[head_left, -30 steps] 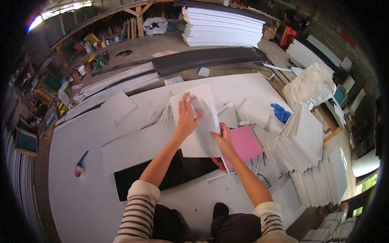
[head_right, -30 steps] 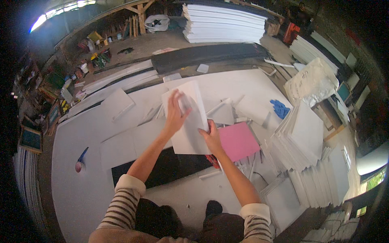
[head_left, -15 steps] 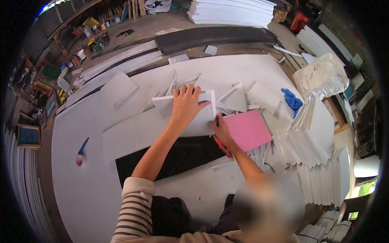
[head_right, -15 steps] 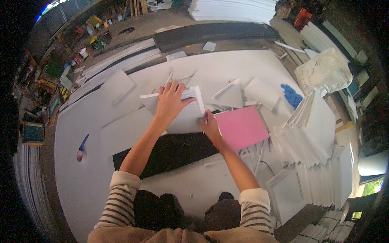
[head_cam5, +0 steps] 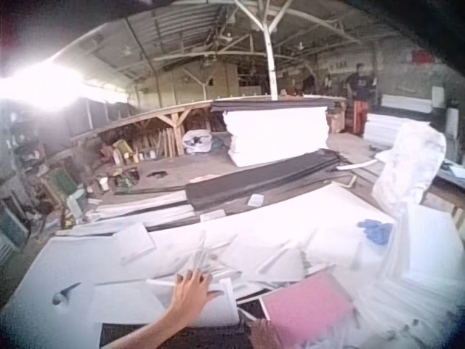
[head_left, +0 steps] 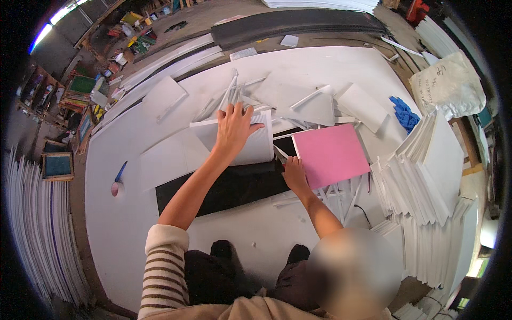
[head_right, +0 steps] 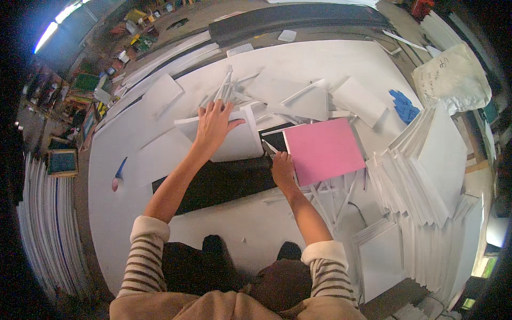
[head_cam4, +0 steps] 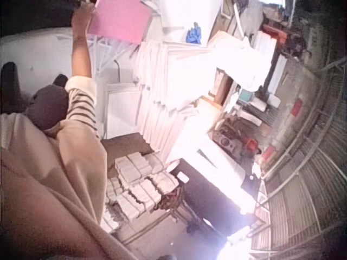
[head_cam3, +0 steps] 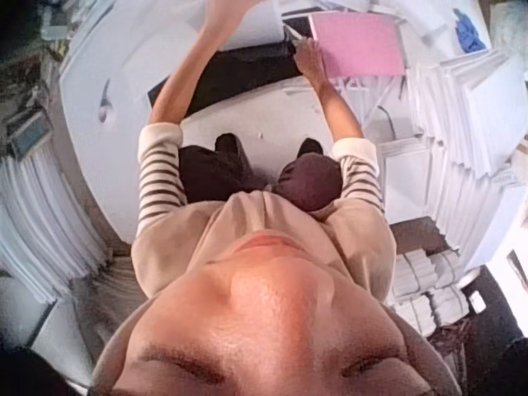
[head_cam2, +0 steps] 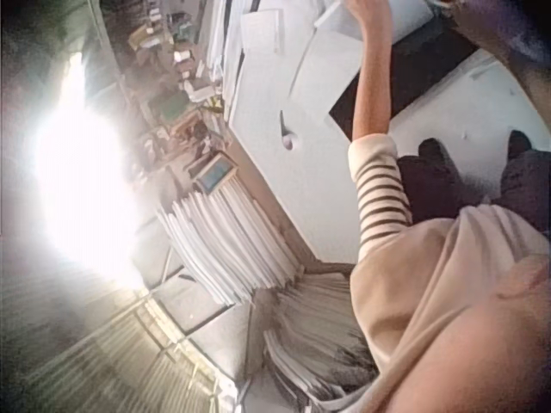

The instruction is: The person trims the edges of white foam boards using a utility knife on a large workbench. They repeatedly pick up boards, align them, cut along the edges, and stack the trimmed pieces. The workspace contains stacks of foam boards and trimmings.

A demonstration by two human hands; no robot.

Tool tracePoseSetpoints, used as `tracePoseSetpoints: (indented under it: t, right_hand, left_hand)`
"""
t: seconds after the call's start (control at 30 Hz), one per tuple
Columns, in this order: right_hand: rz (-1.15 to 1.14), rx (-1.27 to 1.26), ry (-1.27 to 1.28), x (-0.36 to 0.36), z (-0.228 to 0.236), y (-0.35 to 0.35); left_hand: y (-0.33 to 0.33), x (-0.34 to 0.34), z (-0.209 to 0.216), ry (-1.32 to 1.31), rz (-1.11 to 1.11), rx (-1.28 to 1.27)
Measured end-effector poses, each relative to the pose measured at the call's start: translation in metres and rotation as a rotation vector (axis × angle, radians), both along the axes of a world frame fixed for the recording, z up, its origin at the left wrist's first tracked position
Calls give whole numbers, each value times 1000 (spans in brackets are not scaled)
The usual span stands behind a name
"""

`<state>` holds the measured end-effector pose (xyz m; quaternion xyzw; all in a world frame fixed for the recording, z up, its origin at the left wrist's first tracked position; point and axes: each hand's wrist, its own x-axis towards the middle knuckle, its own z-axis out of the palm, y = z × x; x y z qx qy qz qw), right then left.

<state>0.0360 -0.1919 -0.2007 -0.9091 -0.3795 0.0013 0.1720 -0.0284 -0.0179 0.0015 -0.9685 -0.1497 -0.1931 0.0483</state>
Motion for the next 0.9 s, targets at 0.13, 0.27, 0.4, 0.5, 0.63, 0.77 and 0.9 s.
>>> tracePoseSetpoints:
  t: [0.13, 0.27, 0.4, 0.5, 0.63, 0.77, 0.9]
  right_hand:
    - [-5, -119, -30, 9, -19, -9]
    - [38, -22, 106, 13, 2, -12]
    - [-169, 135, 422, 39, 19, -10]
    - [-257, 415, 495, 72, 44, -24]
    - [-122, 631, 667, 51, 120, -18]
    - [-29, 297, 601, 20, 176, -13]
    - [43, 232, 312, 15, 183, -7]
  left_hand:
    - [-7, -8, 1, -3, 9, -37]
    - [-14, -13, -6, -109, -1, -11]
    - [-23, 3, -11, -111, -18, 11]
    - [-36, 24, 6, -80, -107, 4]
    - [-24, 25, 15, 78, -202, -93]
    - [-12, 20, 14, 127, -251, -185]
    - [-9, 20, 12, 141, -209, -199]
